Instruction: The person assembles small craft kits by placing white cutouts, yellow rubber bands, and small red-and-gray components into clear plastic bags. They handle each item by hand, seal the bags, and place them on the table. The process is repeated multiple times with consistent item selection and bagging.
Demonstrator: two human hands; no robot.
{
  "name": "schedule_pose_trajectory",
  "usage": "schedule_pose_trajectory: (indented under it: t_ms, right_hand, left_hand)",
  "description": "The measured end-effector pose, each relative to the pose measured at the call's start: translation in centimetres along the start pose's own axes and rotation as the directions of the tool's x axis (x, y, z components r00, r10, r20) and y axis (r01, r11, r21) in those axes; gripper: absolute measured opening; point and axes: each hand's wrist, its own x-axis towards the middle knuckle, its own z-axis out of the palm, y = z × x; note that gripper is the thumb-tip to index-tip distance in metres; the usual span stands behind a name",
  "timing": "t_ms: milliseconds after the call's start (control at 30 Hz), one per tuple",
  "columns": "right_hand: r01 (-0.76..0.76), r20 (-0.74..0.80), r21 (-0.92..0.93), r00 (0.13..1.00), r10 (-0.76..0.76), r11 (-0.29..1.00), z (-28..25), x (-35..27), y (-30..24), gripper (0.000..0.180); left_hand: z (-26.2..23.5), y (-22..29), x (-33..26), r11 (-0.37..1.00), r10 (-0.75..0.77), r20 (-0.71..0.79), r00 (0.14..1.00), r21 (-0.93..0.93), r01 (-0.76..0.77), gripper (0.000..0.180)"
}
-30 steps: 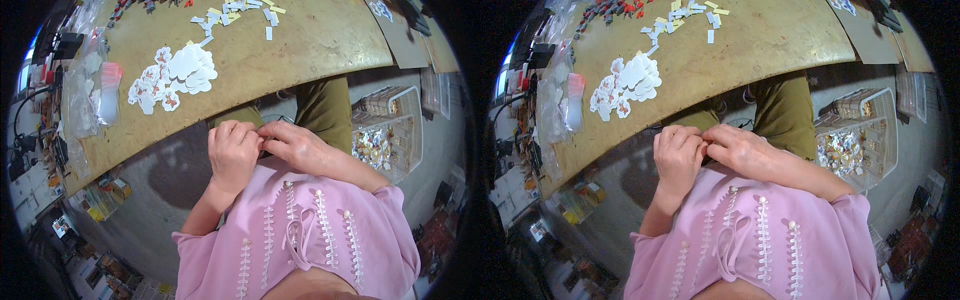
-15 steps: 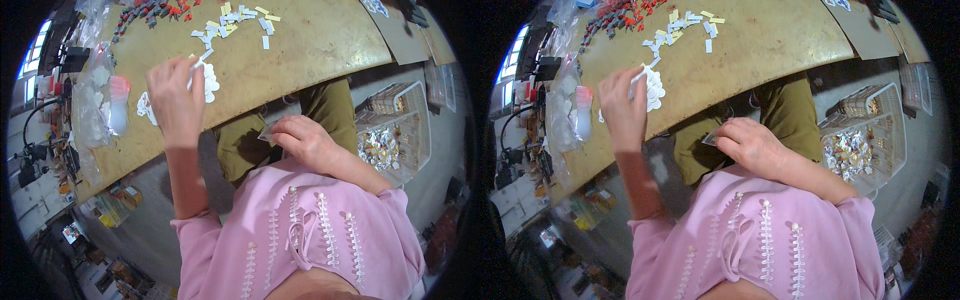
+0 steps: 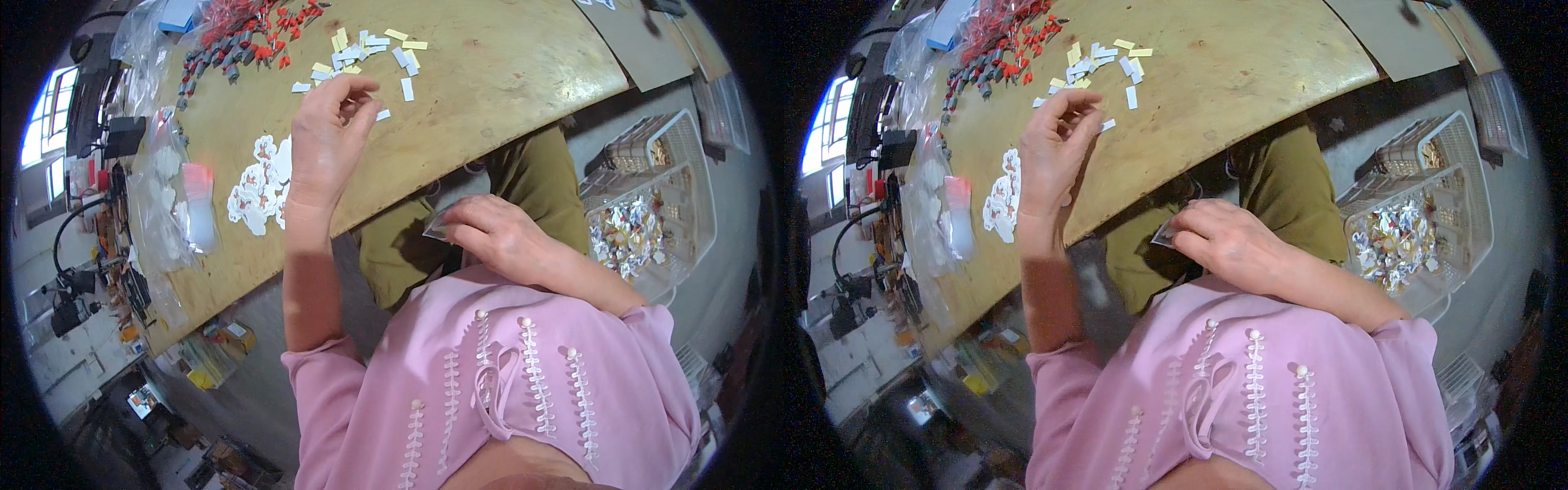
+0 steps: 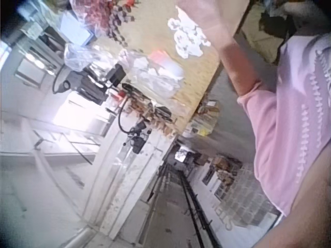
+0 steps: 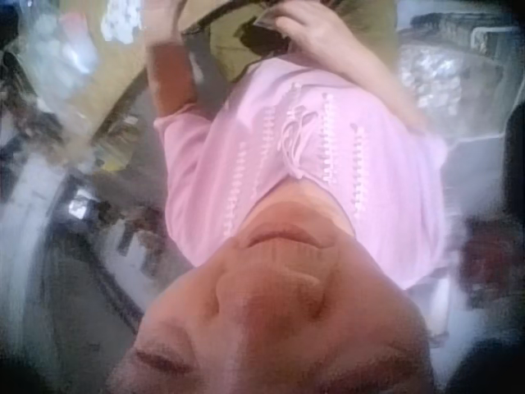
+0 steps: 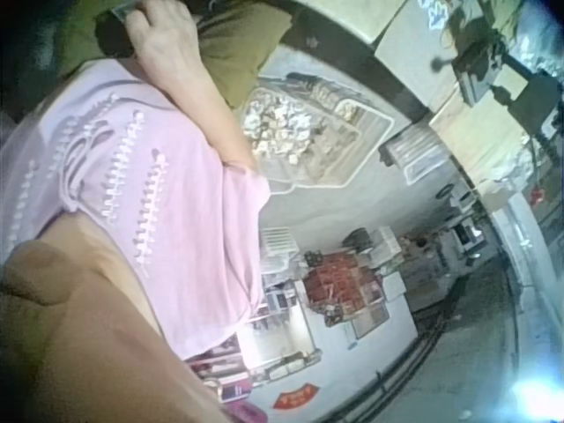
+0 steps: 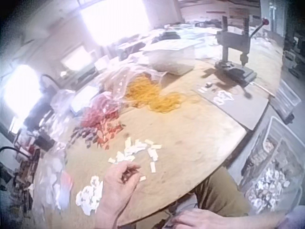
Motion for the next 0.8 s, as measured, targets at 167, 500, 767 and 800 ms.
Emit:
schedule_pose_trajectory:
  t_ms: [167, 500, 767, 800]
  right_hand:
    - [-0.002, 0.014, 0.012, 1.0, 0.002, 1.0, 0.5, -0.2, 0.2, 0.017]
    - [-0.041, -0.006, 0.001, 0.999, 0.041, 0.999, -0.2, -0.7, 0.3, 0.019]
    - [-0.024, -0.098, -0.01, 0.995, 0.023, 1.0, -1.6, 0.4, 0.4, 0.02]
    - [-0.016, -0.115, -0.026, 0.993, 0.013, 1.0, -1.7, 0.6, 0.4, 0.02]
  left_hand:
    - [1.2, 0.2, 2.1, 0.956, 0.228, 0.101, 0.968, 0.163, -0.242, 0.021]
    - [0.3, 1.0, 1.7, 0.952, -0.105, 0.159, 0.982, -0.27, 0.145, 0.023]
    - [-1.6, -0.4, -0.2, 0.975, 0.02, 0.173, 0.985, 0.215, -0.058, 0.012]
    - [-1.5, -0.7, -0.5, 0.958, 0.124, 0.15, 0.981, 0.241, -0.158, 0.013]
